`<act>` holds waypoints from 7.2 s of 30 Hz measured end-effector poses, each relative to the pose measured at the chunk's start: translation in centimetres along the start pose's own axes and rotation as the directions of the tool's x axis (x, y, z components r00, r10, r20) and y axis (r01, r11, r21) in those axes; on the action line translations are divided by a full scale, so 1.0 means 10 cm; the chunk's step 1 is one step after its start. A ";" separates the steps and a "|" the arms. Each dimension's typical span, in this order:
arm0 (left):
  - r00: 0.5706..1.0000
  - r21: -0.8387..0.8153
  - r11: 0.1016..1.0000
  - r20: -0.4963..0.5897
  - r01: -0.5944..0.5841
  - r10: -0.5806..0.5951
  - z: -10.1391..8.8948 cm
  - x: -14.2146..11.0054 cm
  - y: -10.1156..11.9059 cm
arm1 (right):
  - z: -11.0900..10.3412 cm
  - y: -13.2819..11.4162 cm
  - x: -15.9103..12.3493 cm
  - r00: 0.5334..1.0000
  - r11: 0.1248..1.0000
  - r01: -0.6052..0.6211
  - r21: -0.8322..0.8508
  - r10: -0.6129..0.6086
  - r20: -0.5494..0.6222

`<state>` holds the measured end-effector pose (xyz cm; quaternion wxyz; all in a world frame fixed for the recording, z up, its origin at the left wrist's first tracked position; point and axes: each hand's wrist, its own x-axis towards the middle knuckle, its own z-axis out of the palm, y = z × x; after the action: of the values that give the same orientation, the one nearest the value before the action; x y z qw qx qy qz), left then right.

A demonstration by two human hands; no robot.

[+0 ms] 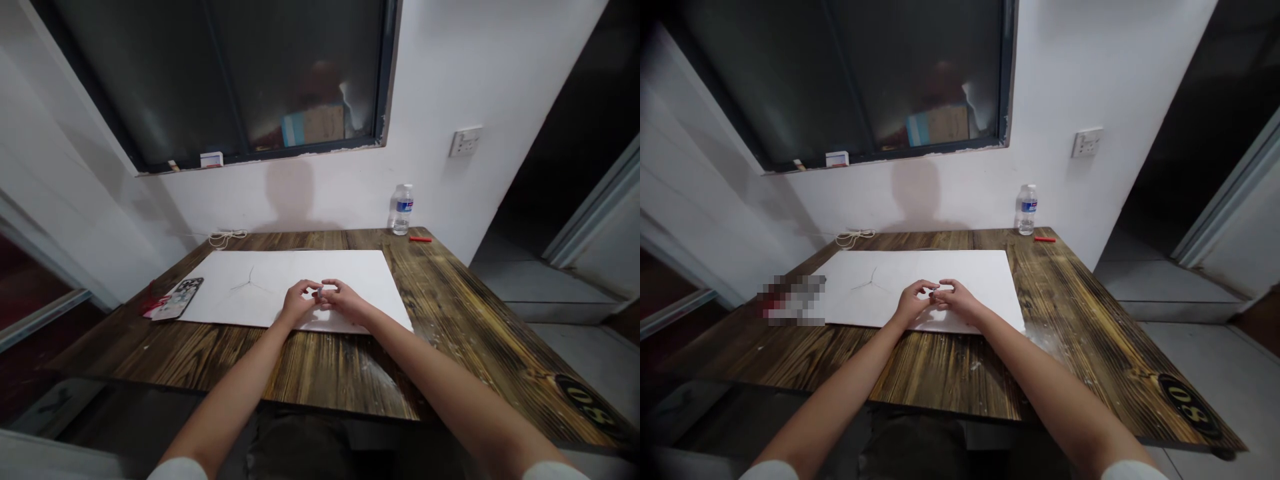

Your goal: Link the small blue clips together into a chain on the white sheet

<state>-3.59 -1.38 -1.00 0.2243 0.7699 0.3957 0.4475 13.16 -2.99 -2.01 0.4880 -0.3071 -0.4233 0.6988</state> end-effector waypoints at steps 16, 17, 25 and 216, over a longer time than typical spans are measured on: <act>0.984 0.076 0.981 0.002 -0.179 0.180 -0.01 -0.02 0.02 | -0.03 0.03 0.02 1.000 1.000 -0.006 0.028 0.006 0.015; 0.983 0.074 0.980 -0.002 -0.184 0.184 -0.01 -0.02 0.02 | -0.02 0.02 0.02 1.000 0.999 -0.006 0.033 0.005 0.013; 0.980 0.036 0.980 0.032 -0.198 0.197 -0.01 -0.02 0.04 | -0.03 0.02 0.00 1.000 0.999 -0.003 0.041 0.003 0.003; 0.921 -0.757 0.579 0.076 0.303 -0.383 0.09 -0.01 0.07 | 0.07 0.07 0.03 0.929 0.739 0.252 -0.625 -0.366 -0.058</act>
<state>-2.53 -1.90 -1.06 0.5871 0.4920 0.3243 0.5550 12.24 -3.02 -2.31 0.5086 -0.4330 -0.6247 0.4044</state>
